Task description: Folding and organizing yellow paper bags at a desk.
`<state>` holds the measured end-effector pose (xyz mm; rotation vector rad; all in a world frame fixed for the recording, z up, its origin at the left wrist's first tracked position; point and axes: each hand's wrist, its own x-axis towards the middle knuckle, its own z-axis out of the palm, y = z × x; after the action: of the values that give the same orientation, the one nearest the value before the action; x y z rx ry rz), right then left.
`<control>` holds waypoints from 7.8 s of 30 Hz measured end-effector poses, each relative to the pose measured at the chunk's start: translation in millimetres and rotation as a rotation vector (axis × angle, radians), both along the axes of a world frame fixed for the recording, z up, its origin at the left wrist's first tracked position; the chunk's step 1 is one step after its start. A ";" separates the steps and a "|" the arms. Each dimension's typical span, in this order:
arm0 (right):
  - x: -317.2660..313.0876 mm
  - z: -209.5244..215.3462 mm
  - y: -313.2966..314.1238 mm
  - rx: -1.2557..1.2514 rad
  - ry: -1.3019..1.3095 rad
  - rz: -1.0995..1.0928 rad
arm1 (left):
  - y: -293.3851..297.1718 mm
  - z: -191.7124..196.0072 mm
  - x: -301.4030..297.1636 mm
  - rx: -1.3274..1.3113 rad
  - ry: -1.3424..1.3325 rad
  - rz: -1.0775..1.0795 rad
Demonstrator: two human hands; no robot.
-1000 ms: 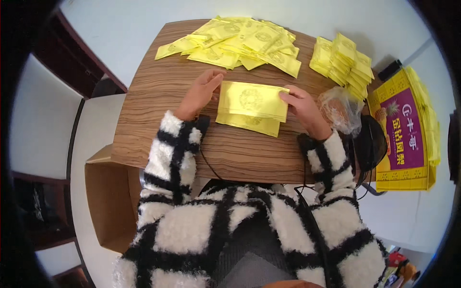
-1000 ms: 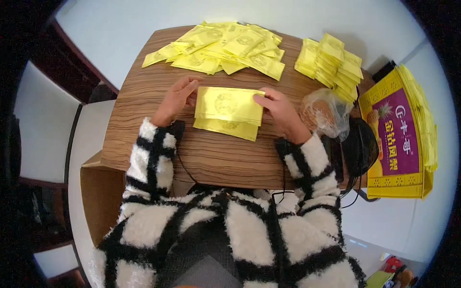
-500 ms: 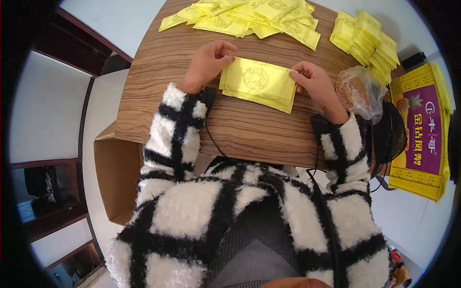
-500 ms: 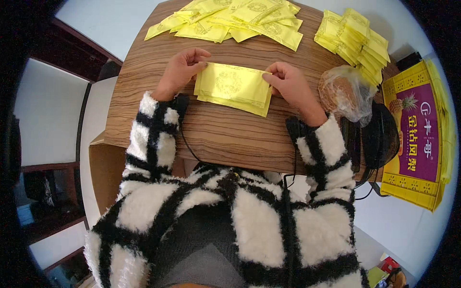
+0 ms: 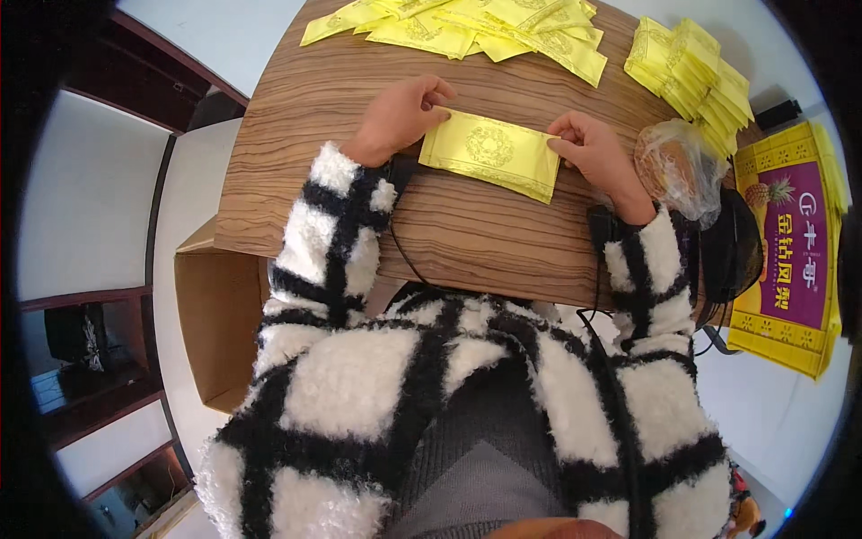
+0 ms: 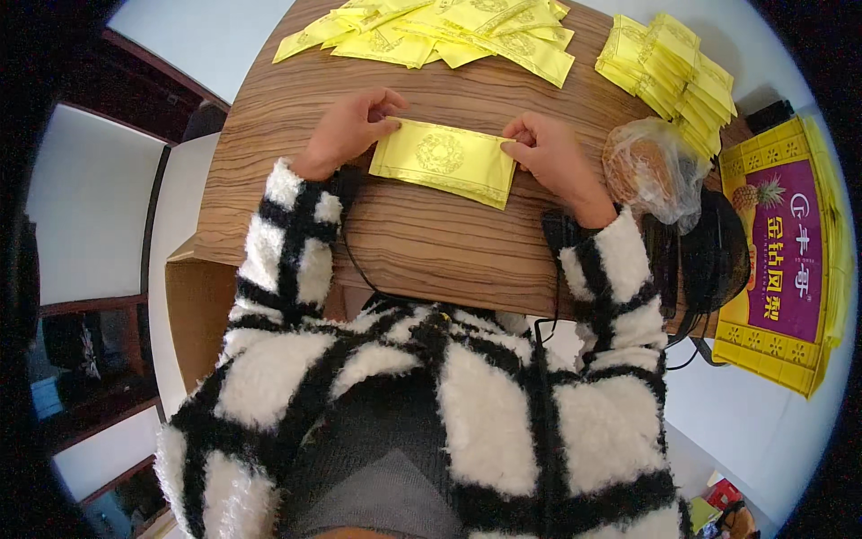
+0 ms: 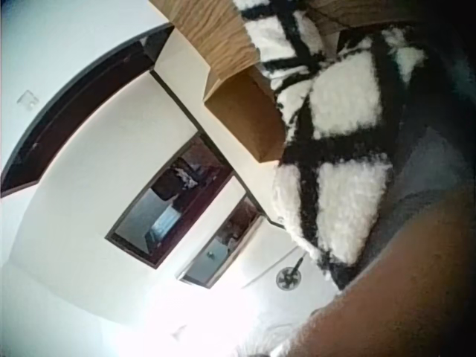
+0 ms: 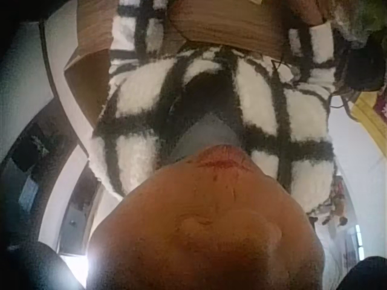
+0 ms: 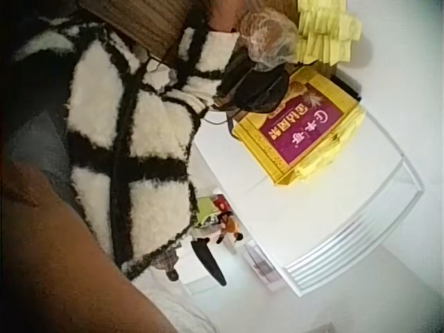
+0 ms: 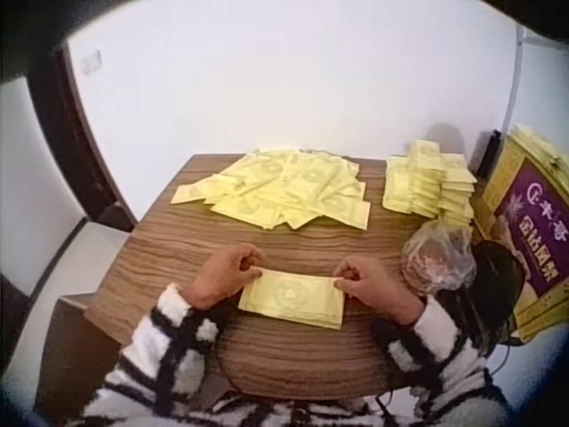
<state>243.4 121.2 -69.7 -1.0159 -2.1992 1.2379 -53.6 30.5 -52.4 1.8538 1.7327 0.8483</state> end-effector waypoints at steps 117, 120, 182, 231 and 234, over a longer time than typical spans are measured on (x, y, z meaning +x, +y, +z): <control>-27.6 64.4 -22.4 -0.378 0.472 -0.232 | 20.3 31.9 2.4 0.081 -0.891 -0.047; -25.7 58.4 -17.5 -0.291 0.352 -0.163 | 20.3 32.0 0.9 0.115 -0.932 -0.023; -24.7 84.0 -34.8 0.669 0.235 0.036 | -6.5 68.9 -3.6 -0.235 -1.081 -0.031; -38.7 11.8 -15.7 0.025 0.442 -0.235 | 18.0 -2.5 -28.7 0.115 -0.460 -0.128; -38.3 7.7 -10.9 -0.053 0.344 -0.180 | 12.8 3.1 -36.9 -0.039 -0.518 -0.105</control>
<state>205.1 110.3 -62.0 -0.9188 -1.7835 1.2852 -90.5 43.3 -49.3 1.5081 1.3081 1.1213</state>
